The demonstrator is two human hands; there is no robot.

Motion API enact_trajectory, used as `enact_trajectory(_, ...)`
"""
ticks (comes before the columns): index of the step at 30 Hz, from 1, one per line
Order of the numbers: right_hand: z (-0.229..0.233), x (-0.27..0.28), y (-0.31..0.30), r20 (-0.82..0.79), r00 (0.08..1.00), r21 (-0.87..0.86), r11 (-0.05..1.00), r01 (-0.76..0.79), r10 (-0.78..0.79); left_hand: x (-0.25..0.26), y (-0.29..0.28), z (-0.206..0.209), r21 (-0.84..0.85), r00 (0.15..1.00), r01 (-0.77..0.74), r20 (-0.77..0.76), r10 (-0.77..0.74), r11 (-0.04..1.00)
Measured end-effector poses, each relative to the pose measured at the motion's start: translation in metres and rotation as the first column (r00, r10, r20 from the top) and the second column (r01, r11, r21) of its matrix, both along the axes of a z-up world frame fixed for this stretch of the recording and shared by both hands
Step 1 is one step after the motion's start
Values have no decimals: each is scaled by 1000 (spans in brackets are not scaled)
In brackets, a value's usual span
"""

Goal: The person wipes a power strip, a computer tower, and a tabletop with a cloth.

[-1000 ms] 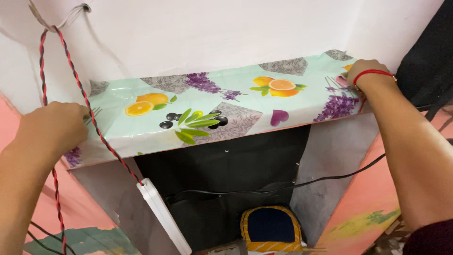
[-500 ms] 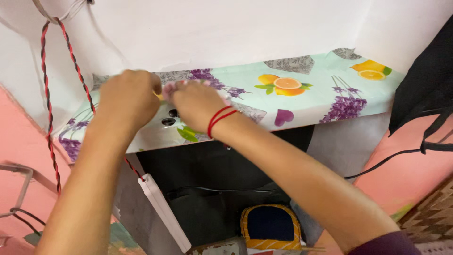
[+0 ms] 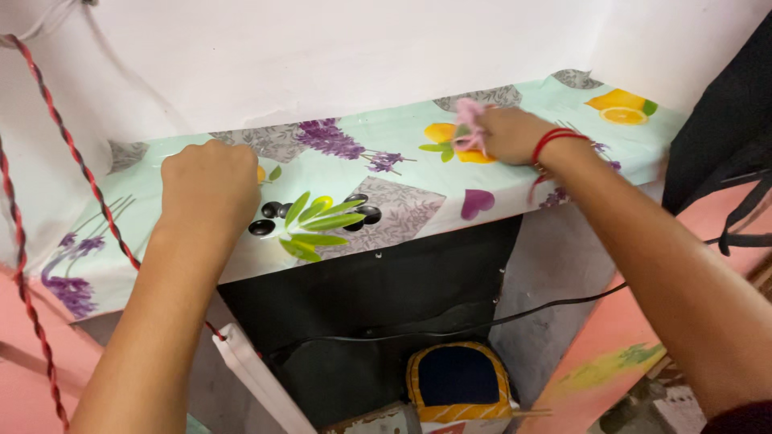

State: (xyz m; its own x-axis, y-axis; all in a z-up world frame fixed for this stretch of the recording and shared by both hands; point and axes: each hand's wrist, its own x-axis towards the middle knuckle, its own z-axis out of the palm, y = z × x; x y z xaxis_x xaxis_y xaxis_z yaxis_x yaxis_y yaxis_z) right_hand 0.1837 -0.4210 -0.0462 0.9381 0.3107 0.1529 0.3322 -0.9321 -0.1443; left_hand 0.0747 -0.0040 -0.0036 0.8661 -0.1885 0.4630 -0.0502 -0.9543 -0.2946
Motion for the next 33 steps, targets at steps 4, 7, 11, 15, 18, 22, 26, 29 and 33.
enact_trajectory(4, -17, 44, -109, -28, 904, -113, 900, 421, -427, 1, -8, -4, 59, 999, -33, 2, 33, 998)
enact_trajectory(7, -17, 70, -154, -50, 842, -124, 840, 529, -537, 2, -11, -5, 95, 999, -37, 32, 34, 995)
enact_trajectory(11, -23, 73, -168, 45, 832, -154, 819, 552, -553, -3, -7, -13, 113, 995, -19, 94, 9, 993)
enact_trajectory(15, -5, 51, -133, 109, 855, -160, 840, 519, -507, -1, -8, -16, 117, 992, 3, 124, -17, 993)
enact_trajectory(18, 24, 28, -47, 182, 932, -56, 943, 328, -314, 4, -10, -19, 108, 992, 8, 125, -21, 994)
enact_trajectory(22, 30, -12, 120, 429, 790, 64, 857, -511, 439, 1, -6, -20, 112, 990, 21, 138, -36, 993)
enact_trajectory(26, 32, -36, 199, 70, 868, 184, 849, -495, 492, 1, -8, -18, 134, 995, -1, 101, -13, 991)
enact_trajectory(29, 27, -21, 169, -67, 938, 68, 939, -336, 341, 0, -8, -20, 140, 991, 5, 130, -23, 990)
enact_trajectory(33, 14, 15, 55, -27, 998, 10, 999, -53, 53, 0, -7, -21, 141, 989, 20, 141, -40, 990)
